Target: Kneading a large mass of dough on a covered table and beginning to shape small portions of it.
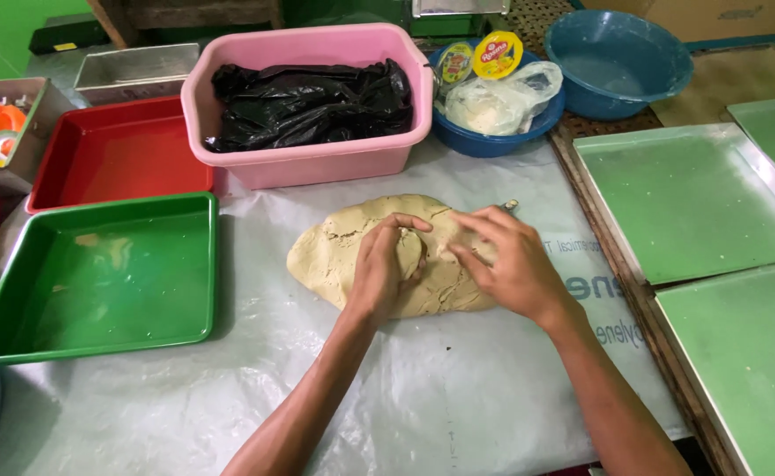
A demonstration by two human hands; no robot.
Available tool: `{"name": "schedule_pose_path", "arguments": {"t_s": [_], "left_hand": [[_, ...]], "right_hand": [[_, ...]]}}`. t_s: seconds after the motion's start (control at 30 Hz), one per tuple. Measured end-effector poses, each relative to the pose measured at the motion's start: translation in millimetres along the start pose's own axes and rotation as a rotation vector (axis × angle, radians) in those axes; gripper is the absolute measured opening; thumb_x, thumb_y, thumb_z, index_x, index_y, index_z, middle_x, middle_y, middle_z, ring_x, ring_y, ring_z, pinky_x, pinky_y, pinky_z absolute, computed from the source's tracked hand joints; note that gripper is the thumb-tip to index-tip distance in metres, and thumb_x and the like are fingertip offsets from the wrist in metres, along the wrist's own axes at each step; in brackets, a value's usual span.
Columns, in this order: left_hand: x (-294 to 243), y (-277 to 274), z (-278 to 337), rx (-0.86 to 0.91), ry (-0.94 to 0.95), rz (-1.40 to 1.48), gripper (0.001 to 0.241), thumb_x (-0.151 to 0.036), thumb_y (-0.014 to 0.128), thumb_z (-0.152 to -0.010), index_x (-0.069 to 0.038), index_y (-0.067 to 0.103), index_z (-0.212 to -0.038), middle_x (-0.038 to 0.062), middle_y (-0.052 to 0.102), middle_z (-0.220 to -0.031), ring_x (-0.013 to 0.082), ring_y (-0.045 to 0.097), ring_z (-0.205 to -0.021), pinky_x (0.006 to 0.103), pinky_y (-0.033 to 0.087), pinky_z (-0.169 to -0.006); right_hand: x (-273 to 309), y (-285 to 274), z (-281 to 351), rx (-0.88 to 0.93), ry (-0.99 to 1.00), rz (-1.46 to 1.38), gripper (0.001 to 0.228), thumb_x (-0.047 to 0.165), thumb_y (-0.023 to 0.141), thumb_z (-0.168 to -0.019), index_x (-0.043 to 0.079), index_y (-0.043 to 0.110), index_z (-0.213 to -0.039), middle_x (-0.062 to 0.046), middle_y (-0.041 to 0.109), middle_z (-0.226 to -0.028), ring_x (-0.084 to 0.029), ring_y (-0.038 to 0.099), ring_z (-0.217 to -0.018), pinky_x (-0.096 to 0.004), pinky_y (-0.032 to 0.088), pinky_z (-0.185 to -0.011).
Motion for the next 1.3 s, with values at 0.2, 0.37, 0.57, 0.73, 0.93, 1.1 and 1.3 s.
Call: {"name": "schedule_pose_path", "arguments": {"t_s": [0.2,0.37,0.57,0.73,0.93,1.1,1.3], "left_hand": [[-4.5,7.9,-2.5,0.063,-0.062,0.194,0.04,-0.035,0.051,-0.101,0.0,0.069,-0.106,0.01,0.061,-0.068,0.0141,0.057,-0.057,0.021,0.041,-0.046],[8.1,-1.1,-0.9,-0.028,0.094,0.035,0.03,-0.029,0.068,-0.1,-0.001,0.068,-0.089,0.012,0.051,-0.055,0.0119,0.046,-0.043,0.0193,0.033,-0.036],[1.4,-2.6,-7.2,-0.043,0.026,-0.119,0.051,-0.044,0.064,-0.1,0.0,0.066,-0.075,0.01,0.055,-0.055,0.0123,0.051,-0.042,0.0208,0.041,-0.035],[-35.2,23.5,-6.3,-0.123,-0.169,-0.036,0.106,-0.079,0.046,-0.084,0.009,0.044,-0.143,0.025,0.061,-0.121,0.0259,0.065,-0.111,0.0341,0.059,-0.082],[-38.1,31.9,-17.2,0.153,-0.065,0.116,0.099,-0.078,0.032,-0.09,-0.001,0.029,-0.154,0.036,0.056,-0.132,0.0444,0.059,-0.124,0.0641,0.046,-0.104],[-40.8,37.5,-20.8,0.135,-0.143,0.237,0.098,-0.081,0.032,-0.085,-0.008,0.029,-0.152,0.032,0.056,-0.129,0.0401,0.061,-0.121,0.0605,0.049,-0.101],[-25.1,29.3,-35.1,0.106,-0.347,0.15,0.095,-0.076,0.039,-0.087,0.0,0.04,-0.143,0.035,0.062,-0.125,0.0458,0.067,-0.11,0.0553,0.058,-0.088]], "right_hand": [[36.2,-10.1,1.9,-0.099,-0.171,-0.162,0.049,0.022,0.07,-0.093,-0.003,0.063,-0.134,-0.019,0.069,-0.12,-0.035,0.066,-0.113,-0.044,0.056,-0.094],[48.1,1.1,-2.6,-0.046,-0.209,-0.205,0.052,0.022,0.064,-0.094,-0.005,0.058,-0.138,-0.024,0.065,-0.125,-0.042,0.063,-0.118,-0.054,0.053,-0.097],[44.2,10.2,-8.7,0.007,-0.191,-0.115,0.059,0.023,0.065,-0.092,-0.005,0.052,-0.142,-0.024,0.06,-0.133,-0.045,0.057,-0.127,-0.058,0.045,-0.106],[50.4,1.7,-21.4,0.111,-0.175,-0.002,0.068,0.014,0.073,-0.087,-0.01,0.046,-0.144,-0.033,0.05,-0.144,-0.053,0.045,-0.138,-0.063,0.035,-0.115],[51.1,-15.4,-35.1,0.083,-0.118,0.155,0.064,0.019,0.084,-0.079,-0.003,0.056,-0.132,-0.027,0.054,-0.143,-0.05,0.046,-0.139,-0.059,0.039,-0.113],[50.7,-23.3,-41.9,0.156,0.018,0.228,0.055,0.031,0.081,-0.087,-0.001,0.062,-0.127,-0.023,0.064,-0.109,-0.041,0.07,-0.093,-0.053,0.062,-0.077],[39.0,-26.6,-42.3,0.098,0.073,-0.165,0.065,0.027,0.095,-0.069,0.003,0.057,-0.116,-0.02,0.071,-0.103,-0.044,0.071,-0.103,-0.049,0.056,-0.086]]}}
Point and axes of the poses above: each hand's wrist, its own z-axis away from the middle knuckle, its own y-axis out of the palm, x = y × z, the point moved 1 cm from there along -z, towards the middle knuckle
